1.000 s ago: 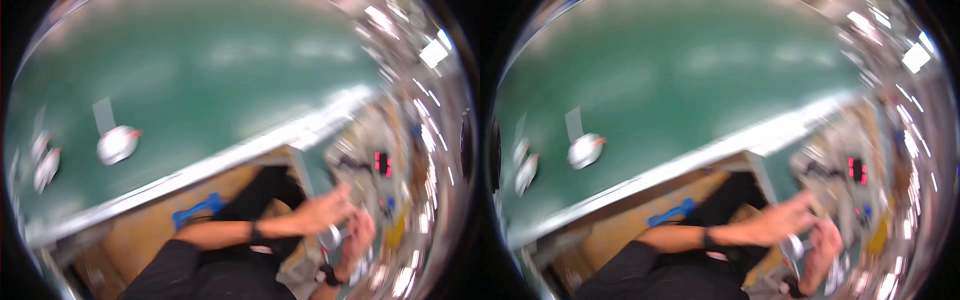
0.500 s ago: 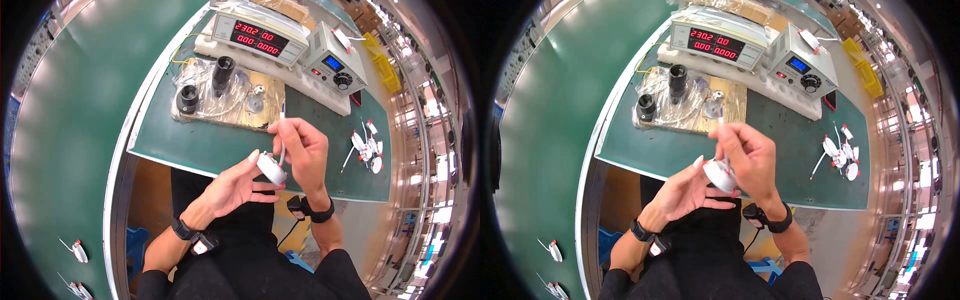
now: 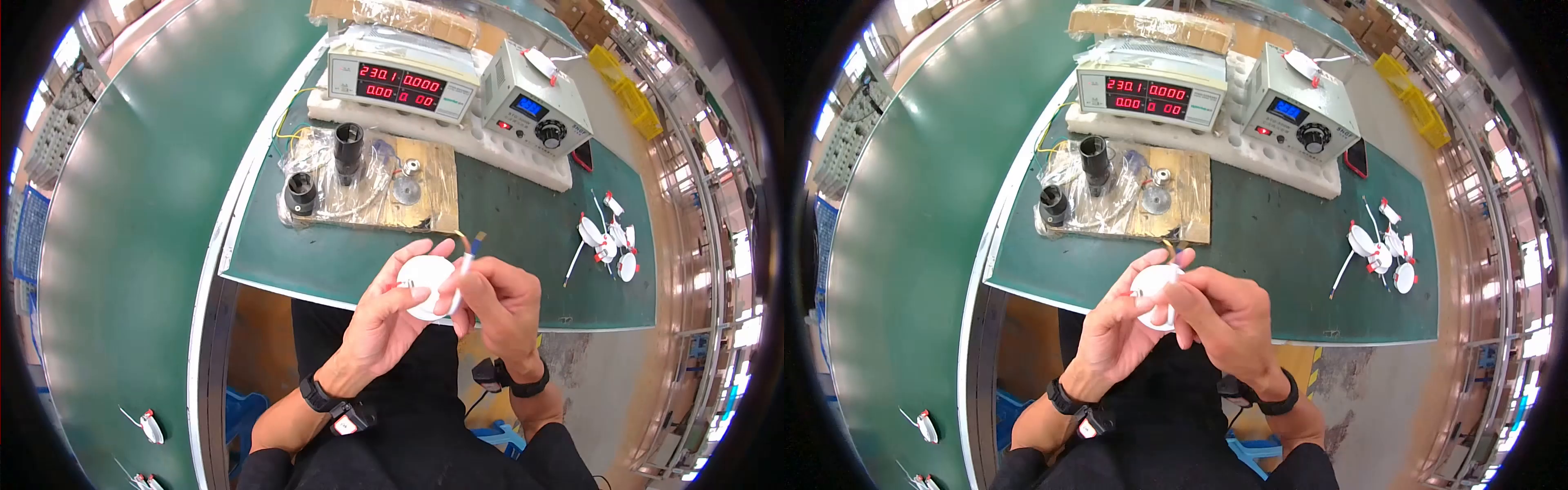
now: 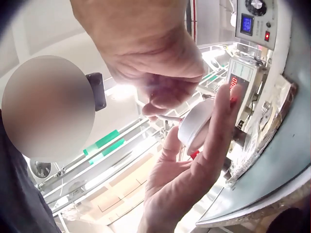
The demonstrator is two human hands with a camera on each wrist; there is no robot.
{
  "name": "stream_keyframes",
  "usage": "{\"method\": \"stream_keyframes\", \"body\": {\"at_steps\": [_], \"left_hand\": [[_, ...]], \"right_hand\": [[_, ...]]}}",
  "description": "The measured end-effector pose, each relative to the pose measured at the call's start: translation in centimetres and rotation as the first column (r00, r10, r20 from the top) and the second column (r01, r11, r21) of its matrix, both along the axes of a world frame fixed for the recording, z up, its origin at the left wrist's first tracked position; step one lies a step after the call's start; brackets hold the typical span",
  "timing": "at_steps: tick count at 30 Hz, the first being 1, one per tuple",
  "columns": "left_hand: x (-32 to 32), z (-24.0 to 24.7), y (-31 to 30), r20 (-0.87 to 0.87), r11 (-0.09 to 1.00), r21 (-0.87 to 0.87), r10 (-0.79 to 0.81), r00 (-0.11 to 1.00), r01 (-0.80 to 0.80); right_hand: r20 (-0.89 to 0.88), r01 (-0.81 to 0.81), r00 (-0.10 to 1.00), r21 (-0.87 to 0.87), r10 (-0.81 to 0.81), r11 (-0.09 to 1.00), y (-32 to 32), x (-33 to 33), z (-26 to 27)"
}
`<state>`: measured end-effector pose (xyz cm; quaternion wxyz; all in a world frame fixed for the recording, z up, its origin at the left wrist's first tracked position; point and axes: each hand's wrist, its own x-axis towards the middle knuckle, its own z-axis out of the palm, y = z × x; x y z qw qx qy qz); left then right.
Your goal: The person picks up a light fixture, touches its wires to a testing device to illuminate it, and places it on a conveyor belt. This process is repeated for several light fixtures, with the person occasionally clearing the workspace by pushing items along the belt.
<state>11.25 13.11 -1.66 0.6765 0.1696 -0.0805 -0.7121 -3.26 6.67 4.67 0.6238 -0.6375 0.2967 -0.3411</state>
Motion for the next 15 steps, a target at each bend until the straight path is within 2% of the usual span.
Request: {"method": "stream_keyframes", "body": {"at_steps": [2, 4, 5, 6, 7, 8, 9, 10, 11, 13, 15], "left_hand": [[-0.1, 1.2, 0.2, -0.024, 1.0, -0.027, 0.012, 1.0, -0.013], [0.1, 1.4, 0.4, -0.056, 0.996, -0.083, -0.03, 0.998, 0.026], [0.2, 1.2, 0.3, -0.021, 0.995, -0.053, -0.081, 0.997, 0.08], [0.4, 1.1, 0.1, 0.013, 0.991, -0.02, -0.132, 0.991, 0.132], [0.4, 0.9, 0.0, 0.043, 0.982, 0.016, -0.188, 0.981, 0.187], [-0.1, 0.8, -0.2, 0.216, 0.983, 0.012, -0.184, 0.959, 0.185], [0.1, 0.3, -0.5, 0.231, 0.966, -0.004, -0.251, 0.94, 0.259], [0.5, -0.6, -0.8, 0.241, 0.942, -0.016, -0.321, 0.916, 0.334], [0.4, -1.2, -0.9, 0.25, 0.913, -0.027, -0.389, 0.887, 0.408], [-0.9, -0.6, -0.3, 0.374, 0.94, 0.024, -0.324, 0.869, 0.34], [-1.7, -0.8, 0.5, 0.512, 0.953, 0.004, -0.263, 0.818, 0.304]], "right_hand": [[0.065, 0.025, 0.998, -0.03, -0.023, 0.999, 0.7, -0.9, 0.0], [0.056, -0.073, 0.995, -0.177, 0.084, 0.982, 0.9, -1.9, 0.4], [0.047, -0.126, 0.989, -0.248, 0.142, 0.96, 0.9, -2.0, 0.6], [0.031, -0.18, 0.977, -0.398, 0.21, 0.9, 0.5, -1.9, 0.7], [-0.036, -0.209, 0.976, -0.415, 0.213, 0.886, 0.4, -1.8, 1.1], [-0.105, -0.234, 0.972, -0.428, 0.209, 0.873, 0.4, -1.8, 1.7], [-0.177, -0.257, 0.964, -0.436, 0.198, 0.862, 0.4, -1.9, 2.1], [-0.193, -0.171, 0.975, -0.348, 0.108, 0.922, 0.4, -1.9, 2.0], [-0.05, -0.036, 0.998, -0.03, 0.035, 0.999, 0.6, -1.3, 1.4], [-0.067, 0.095, 0.994, 0.052, -0.092, 0.994, -0.4, -0.9, 1.5], [-0.056, 0.154, 0.987, 0.045, -0.152, 0.987, -0.7, -0.7, 0.6]]}}
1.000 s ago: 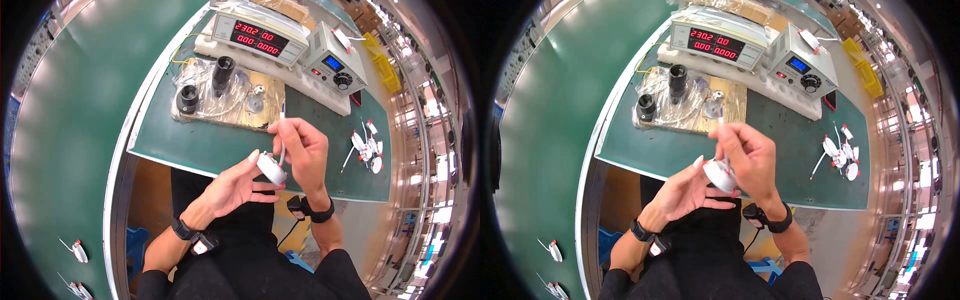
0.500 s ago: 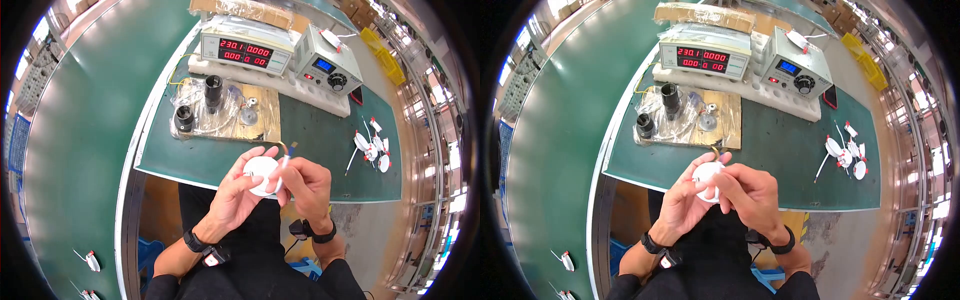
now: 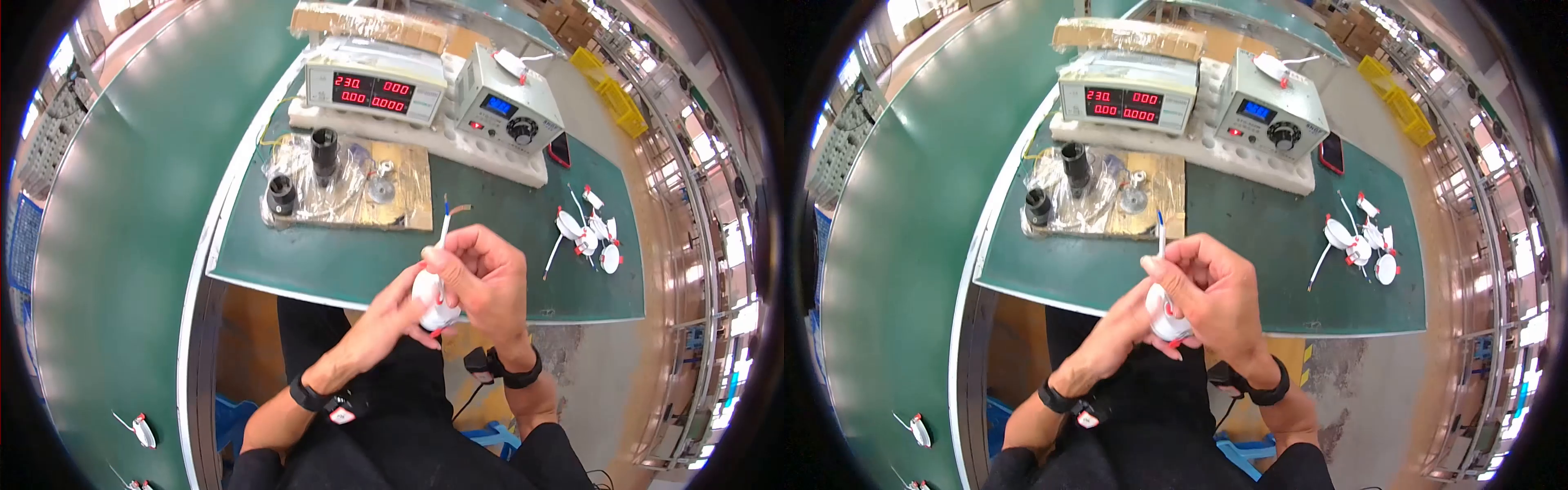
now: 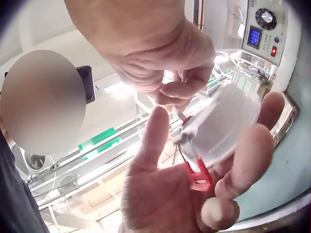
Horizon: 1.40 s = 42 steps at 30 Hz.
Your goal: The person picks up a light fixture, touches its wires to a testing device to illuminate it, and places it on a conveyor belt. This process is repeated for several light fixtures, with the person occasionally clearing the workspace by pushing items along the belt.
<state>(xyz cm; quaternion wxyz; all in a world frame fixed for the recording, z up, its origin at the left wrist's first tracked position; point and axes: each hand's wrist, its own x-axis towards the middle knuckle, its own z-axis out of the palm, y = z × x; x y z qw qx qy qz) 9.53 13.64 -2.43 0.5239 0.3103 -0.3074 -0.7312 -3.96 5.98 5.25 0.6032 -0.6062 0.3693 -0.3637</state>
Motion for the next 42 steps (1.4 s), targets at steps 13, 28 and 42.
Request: {"method": "stream_keyframes", "body": {"at_steps": [13, 28, 42], "left_hand": [[3.7, 5.6, -3.4, 0.245, 0.936, -0.078, 0.352, 0.903, -0.344], [3.9, 2.3, -4.2, 0.576, 0.607, -0.757, 0.795, 0.191, -0.244], [1.4, 1.5, -2.9, -0.183, 0.954, 0.245, 0.222, 0.958, -0.175]], "right_hand": [[-0.286, -0.063, 0.958, -0.241, -0.009, 0.969, 0.9, 0.0, -0.3], [-0.273, -0.096, 0.958, -0.009, 0.09, 0.995, -0.1, -1.4, -0.7], [-0.185, -0.037, 0.983, -0.21, -0.002, 0.977, 1.2, 0.1, -2.6]]}}
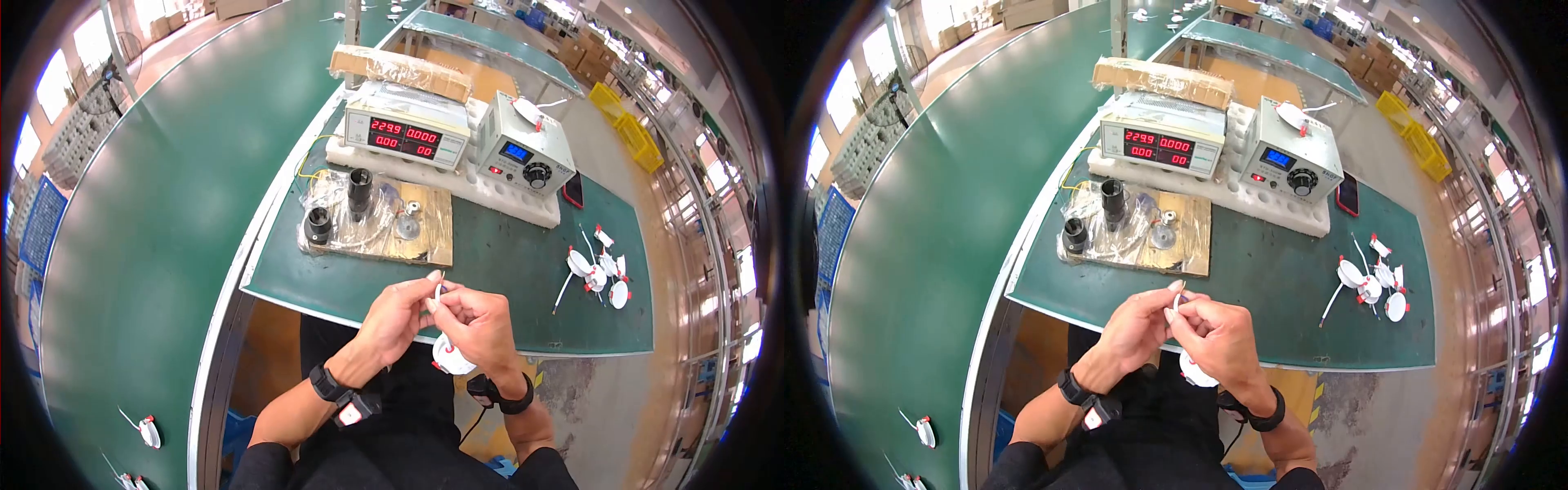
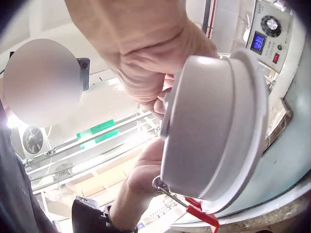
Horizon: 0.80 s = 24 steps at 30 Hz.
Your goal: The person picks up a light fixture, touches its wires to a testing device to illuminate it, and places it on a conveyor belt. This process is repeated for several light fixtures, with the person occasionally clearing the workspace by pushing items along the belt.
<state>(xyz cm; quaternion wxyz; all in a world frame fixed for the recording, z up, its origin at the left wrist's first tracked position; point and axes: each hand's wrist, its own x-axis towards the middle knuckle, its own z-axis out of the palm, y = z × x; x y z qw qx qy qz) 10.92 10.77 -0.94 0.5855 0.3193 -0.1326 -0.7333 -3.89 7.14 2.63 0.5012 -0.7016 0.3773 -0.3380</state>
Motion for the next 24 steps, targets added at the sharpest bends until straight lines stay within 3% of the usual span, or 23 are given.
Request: {"method": "stream_keyframes", "body": {"at_steps": [3, 6, 13, 16, 17, 18, 20, 24], "left_hand": [[0.6, 0.6, 0.1, 0.282, 0.968, -0.219, 0.184, 0.942, -0.123], [0.5, 1.3, 0.7, 0.39, 0.978, -0.207, 0.105, 0.915, -0.024], [1.0, -0.4, 0.4, 0.091, 0.989, -0.132, 0.075, 0.993, -0.063], [0.9, -1.2, 0.7, 0.28, 0.974, -0.172, 0.191, 0.941, -0.147], [1.5, -1.7, 1.1, 0.359, 0.982, -0.187, 0.04, 0.933, 0.03], [2.1, -2.5, 1.6, 0.309, 0.974, -0.116, -0.149, 0.939, 0.193], [1.4, -2.4, 2.8, 0.319, 0.963, -0.099, -0.209, 0.924, 0.252], [0.9, -2.1, 2.9, 0.178, 0.99, -0.092, -0.09, 0.98, 0.107]], "right_hand": [[0.015, -0.009, 1.0, 0.052, 0.008, 0.999, -0.4, -0.5, 0.1], [0.039, -0.042, 0.999, 0.125, 0.037, 0.991, -0.6, -0.5, 0.4], [0.13, -0.085, 0.99, 0.211, 0.058, 0.974, -1.6, 0.9, -0.2], [0.179, -0.075, 0.983, 0.248, 0.03, 0.966, -3.2, 1.2, -0.5], [0.182, -0.084, 0.983, 0.253, 0.037, 0.964, -4.0, 1.4, -0.4], [0.182, -0.087, 0.983, 0.269, 0.038, 0.959, -4.4, 1.3, -0.7], [0.213, -0.107, 0.976, 0.314, 0.04, 0.943, -4.9, 1.7, -1.6], [0.274, -0.18, 0.958, 0.325, 0.089, 0.928, -6.3, 2.5, -3.5]]}}
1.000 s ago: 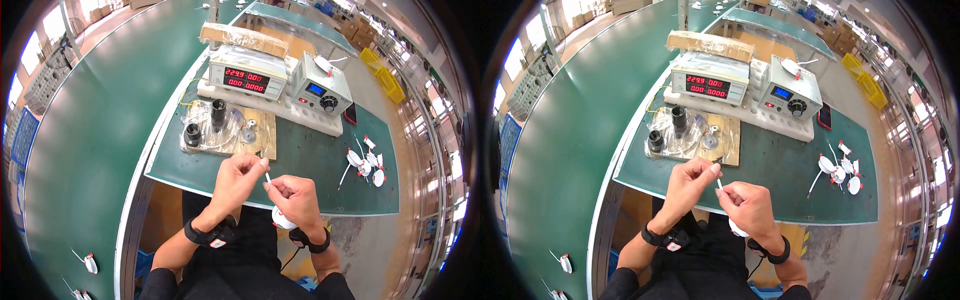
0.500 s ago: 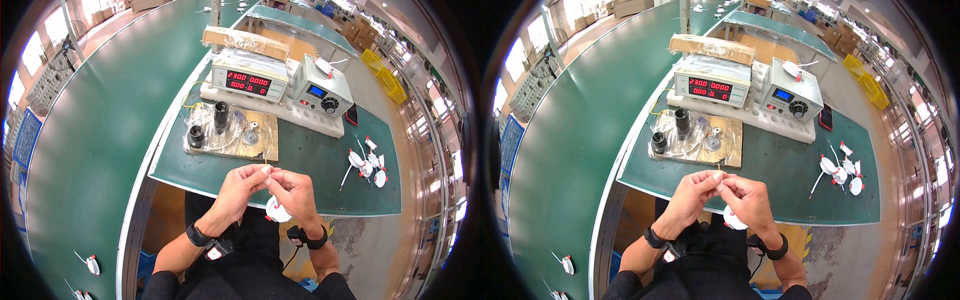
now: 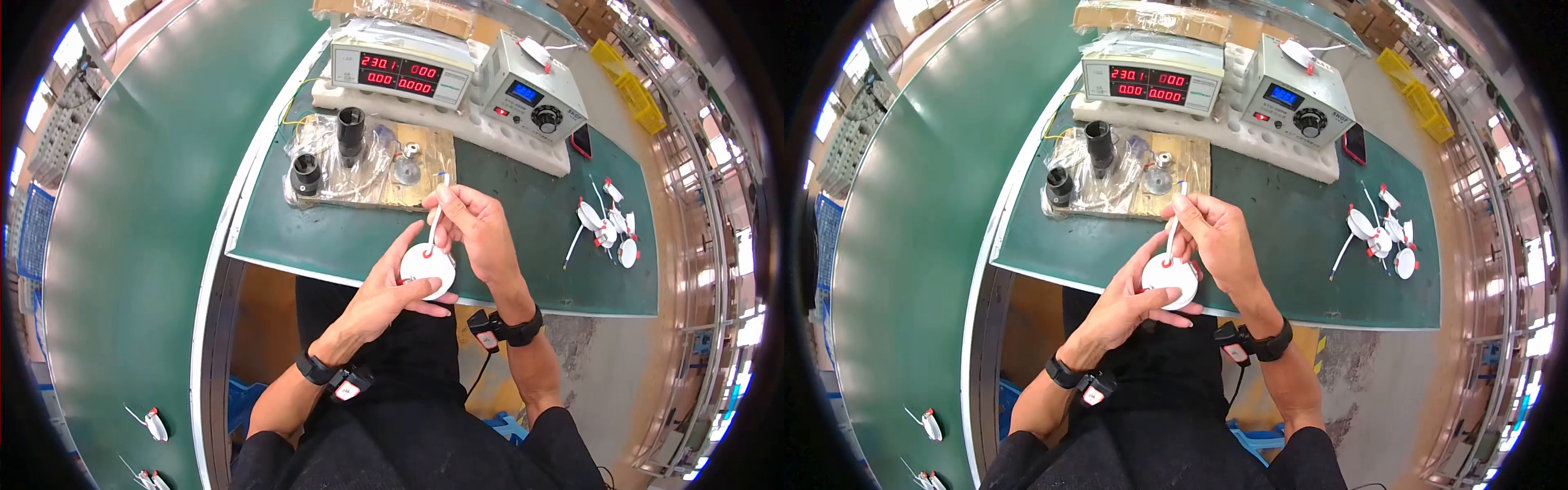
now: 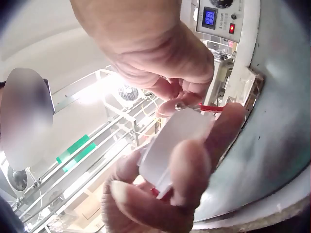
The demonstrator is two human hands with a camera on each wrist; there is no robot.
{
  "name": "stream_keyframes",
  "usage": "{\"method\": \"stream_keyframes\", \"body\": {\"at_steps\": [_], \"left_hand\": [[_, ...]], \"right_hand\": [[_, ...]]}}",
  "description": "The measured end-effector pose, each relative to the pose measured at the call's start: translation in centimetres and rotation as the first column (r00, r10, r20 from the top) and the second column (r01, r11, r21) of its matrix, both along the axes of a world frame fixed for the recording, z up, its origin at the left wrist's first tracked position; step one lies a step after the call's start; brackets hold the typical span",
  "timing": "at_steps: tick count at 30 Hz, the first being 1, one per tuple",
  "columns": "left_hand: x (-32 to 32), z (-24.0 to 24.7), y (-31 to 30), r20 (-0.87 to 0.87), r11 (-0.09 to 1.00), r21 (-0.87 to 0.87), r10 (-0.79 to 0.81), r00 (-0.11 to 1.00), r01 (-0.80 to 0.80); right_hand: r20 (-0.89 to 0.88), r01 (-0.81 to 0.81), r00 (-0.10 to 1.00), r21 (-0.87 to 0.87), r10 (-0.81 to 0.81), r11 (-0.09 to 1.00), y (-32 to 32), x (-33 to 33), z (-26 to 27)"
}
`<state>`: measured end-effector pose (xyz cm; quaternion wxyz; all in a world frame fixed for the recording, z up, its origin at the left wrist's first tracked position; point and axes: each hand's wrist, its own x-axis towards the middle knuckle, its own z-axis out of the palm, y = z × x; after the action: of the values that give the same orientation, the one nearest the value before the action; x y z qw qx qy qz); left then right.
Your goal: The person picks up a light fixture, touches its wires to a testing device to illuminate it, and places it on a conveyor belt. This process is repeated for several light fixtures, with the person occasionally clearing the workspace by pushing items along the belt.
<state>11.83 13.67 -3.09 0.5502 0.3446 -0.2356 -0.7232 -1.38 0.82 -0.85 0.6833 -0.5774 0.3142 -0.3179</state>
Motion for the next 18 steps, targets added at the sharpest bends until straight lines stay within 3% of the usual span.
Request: {"method": "stream_keyframes", "body": {"at_steps": [4, 5, 10, 18], "left_hand": [[1.4, 1.0, -1.3, -0.104, 0.993, -0.017, -0.116, 0.988, 0.114], [1.4, 0.4, -1.8, -0.203, 0.991, 0.043, -0.116, 0.972, 0.127], [0.9, -0.3, -3.4, -0.147, 0.991, 0.067, -0.105, 0.983, 0.116], [1.4, -0.5, -5.8, -0.108, 0.99, 0.105, -0.082, 0.991, 0.093]], "right_hand": [[-0.058, -0.021, 0.998, -0.004, 0.021, 1.0, -1.7, 0.8, -0.8], [-0.079, -0.022, 0.997, 0.02, 0.023, 1.0, -2.2, 0.8, -0.8], [-0.166, -0.093, 0.98, 0.102, 0.109, 0.99, -4.8, 1.9, -2.7], [-0.41, -0.126, 0.909, -0.083, 0.082, 0.989, -6.6, 3.2, -2.5]]}}
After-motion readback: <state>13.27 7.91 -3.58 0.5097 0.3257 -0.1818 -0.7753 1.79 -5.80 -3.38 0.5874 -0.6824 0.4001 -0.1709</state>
